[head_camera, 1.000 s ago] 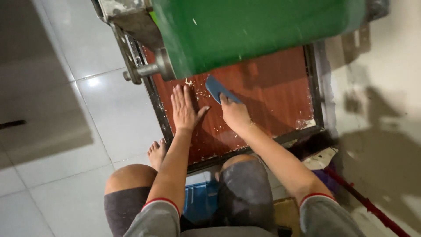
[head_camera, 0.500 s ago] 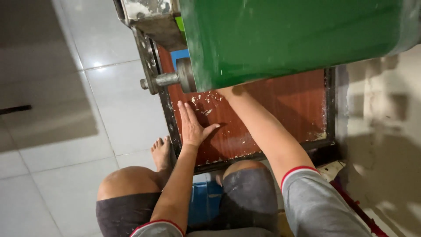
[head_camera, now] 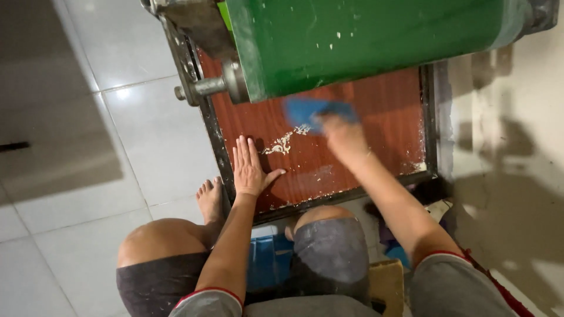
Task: Folding dough sheets, cleaning a dough roller machine with a scraper, and feeding dough through the roller.
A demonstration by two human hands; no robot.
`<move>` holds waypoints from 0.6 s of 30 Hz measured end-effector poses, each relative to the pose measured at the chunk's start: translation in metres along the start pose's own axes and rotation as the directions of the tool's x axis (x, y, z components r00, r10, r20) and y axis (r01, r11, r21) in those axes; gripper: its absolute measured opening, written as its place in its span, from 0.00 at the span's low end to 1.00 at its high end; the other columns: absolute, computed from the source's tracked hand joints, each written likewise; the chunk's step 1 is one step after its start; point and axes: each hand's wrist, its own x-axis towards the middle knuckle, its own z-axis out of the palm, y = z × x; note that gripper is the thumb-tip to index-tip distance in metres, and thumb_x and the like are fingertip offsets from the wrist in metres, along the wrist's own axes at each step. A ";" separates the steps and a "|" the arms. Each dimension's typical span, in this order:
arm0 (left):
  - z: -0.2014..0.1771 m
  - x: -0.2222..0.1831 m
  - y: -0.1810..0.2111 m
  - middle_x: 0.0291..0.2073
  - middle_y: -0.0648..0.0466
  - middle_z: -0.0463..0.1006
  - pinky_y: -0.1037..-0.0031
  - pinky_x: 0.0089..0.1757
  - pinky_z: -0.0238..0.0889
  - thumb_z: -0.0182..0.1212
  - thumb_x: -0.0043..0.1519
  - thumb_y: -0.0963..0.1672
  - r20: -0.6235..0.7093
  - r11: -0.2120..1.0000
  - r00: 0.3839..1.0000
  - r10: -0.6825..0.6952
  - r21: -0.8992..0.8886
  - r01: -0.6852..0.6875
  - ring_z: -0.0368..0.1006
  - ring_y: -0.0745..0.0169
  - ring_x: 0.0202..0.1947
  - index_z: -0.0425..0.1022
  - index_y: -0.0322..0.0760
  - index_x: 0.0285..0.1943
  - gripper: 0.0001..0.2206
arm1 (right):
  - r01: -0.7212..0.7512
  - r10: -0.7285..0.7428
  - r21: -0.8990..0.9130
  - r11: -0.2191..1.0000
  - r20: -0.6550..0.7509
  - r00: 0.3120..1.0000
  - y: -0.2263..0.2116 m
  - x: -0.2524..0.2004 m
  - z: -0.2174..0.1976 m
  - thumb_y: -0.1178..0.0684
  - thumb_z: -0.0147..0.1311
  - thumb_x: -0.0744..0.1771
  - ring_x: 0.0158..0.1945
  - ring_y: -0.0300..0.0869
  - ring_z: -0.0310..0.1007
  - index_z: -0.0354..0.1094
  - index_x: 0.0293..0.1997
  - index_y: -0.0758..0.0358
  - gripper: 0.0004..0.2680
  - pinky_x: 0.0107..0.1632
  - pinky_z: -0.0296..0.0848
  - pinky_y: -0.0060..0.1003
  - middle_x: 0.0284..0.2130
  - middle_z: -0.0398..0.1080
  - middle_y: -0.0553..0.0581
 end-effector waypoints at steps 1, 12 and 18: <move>0.000 0.003 0.001 0.78 0.30 0.37 0.52 0.74 0.27 0.55 0.43 0.72 0.020 1.000 1.000 -0.014 0.020 0.013 0.34 0.36 0.79 0.39 0.25 0.80 0.67 | -0.175 0.187 -0.119 0.977 0.105 0.977 0.024 -0.001 0.019 0.53 0.48 0.67 0.30 0.44 0.79 0.75 0.43 0.44 0.08 0.26 0.74 0.41 0.28 0.73 0.51; -0.008 0.008 0.006 0.79 0.35 0.36 0.52 0.74 0.21 0.53 0.45 0.70 0.174 0.995 0.983 -0.054 0.097 0.037 0.31 0.38 0.80 0.36 0.28 0.81 0.64 | 0.125 -0.127 -0.025 0.992 -0.131 0.983 -0.095 -0.038 0.012 0.55 0.47 0.68 0.39 0.47 0.79 0.70 0.58 0.50 0.13 0.35 0.79 0.39 0.39 0.74 0.57; -0.024 0.009 0.010 0.80 0.38 0.36 0.53 0.74 0.19 0.50 0.47 0.72 0.226 0.995 0.973 -0.057 0.093 0.037 0.30 0.40 0.80 0.37 0.30 0.82 0.63 | -0.450 0.406 0.286 0.846 0.200 0.892 0.000 -0.064 -0.023 0.52 0.58 0.64 0.34 0.49 0.79 0.76 0.40 0.57 0.05 0.33 0.77 0.39 0.28 0.74 0.55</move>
